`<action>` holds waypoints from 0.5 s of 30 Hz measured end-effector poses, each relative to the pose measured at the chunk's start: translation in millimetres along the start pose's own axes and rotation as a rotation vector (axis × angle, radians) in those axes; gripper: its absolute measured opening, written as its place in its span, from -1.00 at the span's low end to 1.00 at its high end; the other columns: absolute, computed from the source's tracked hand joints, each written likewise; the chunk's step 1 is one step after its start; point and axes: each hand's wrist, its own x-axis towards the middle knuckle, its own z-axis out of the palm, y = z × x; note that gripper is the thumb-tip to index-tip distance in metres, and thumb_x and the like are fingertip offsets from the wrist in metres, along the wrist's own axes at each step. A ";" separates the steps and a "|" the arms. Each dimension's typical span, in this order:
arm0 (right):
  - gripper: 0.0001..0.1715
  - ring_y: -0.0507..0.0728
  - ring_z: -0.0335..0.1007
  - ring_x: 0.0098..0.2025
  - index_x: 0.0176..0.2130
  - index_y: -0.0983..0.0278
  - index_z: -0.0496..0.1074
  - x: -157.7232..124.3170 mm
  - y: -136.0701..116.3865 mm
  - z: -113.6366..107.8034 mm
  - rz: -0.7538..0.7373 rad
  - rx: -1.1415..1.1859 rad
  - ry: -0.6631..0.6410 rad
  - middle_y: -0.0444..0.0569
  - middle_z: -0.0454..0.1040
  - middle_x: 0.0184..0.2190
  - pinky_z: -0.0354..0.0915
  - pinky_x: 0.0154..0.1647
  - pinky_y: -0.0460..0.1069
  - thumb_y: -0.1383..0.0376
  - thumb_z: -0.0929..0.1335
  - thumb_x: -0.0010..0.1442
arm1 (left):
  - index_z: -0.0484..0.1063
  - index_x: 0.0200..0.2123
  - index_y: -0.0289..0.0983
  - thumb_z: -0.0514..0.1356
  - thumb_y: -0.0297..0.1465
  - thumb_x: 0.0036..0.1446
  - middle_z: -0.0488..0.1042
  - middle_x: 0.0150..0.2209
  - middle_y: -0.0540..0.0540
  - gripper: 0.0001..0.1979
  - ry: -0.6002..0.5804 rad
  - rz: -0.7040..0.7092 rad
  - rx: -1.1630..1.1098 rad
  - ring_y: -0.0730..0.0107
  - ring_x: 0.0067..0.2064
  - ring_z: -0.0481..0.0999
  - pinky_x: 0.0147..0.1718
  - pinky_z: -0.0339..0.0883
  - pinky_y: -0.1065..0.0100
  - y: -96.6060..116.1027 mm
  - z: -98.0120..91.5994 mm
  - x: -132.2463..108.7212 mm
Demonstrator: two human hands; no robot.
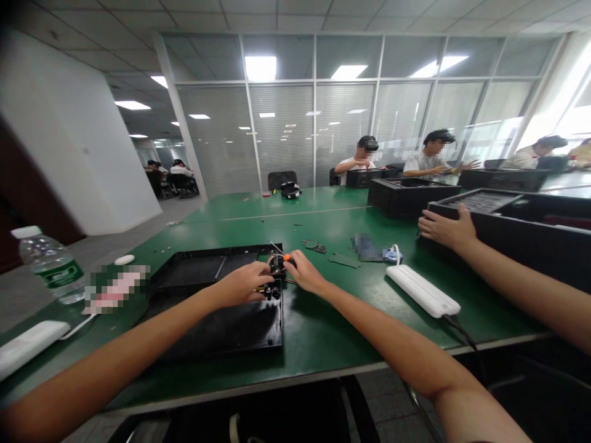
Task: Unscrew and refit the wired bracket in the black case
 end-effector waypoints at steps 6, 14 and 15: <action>-0.81 0.10 0.18 -0.25 -0.27 0.27 0.21 1.1 3.7 -20.3 -0.035 -0.002 0.121 -0.03 0.22 -0.34 0.16 -0.18 0.00 0.21 0.14 0.24 | 0.47 -0.34 -0.28 0.20 -0.32 0.05 0.21 0.01 -0.17 -0.85 0.055 0.060 -0.003 0.14 -0.02 0.23 -0.06 0.18 0.15 27.6 18.2 16.1; -0.81 0.11 0.19 -0.18 -0.20 0.27 0.21 -0.8 4.1 -16.1 -0.108 0.000 0.056 0.01 0.25 -0.26 0.15 -0.09 0.03 0.22 0.16 0.23 | 0.50 -0.32 -0.23 0.16 -0.40 0.09 0.25 0.02 -0.12 -0.88 0.132 0.064 -0.256 0.23 0.03 0.21 0.04 0.10 0.19 10.9 38.6 7.8; -0.81 0.11 0.19 -0.17 -0.20 0.27 0.21 -1.0 4.8 -16.0 -0.113 -0.002 0.049 0.02 0.25 -0.25 0.15 -0.09 0.03 0.22 0.16 0.23 | 0.50 -0.30 -0.23 0.18 -0.41 0.07 0.25 0.02 -0.13 -0.88 0.127 0.076 -0.275 0.22 0.04 0.21 0.04 0.09 0.18 7.4 39.2 6.3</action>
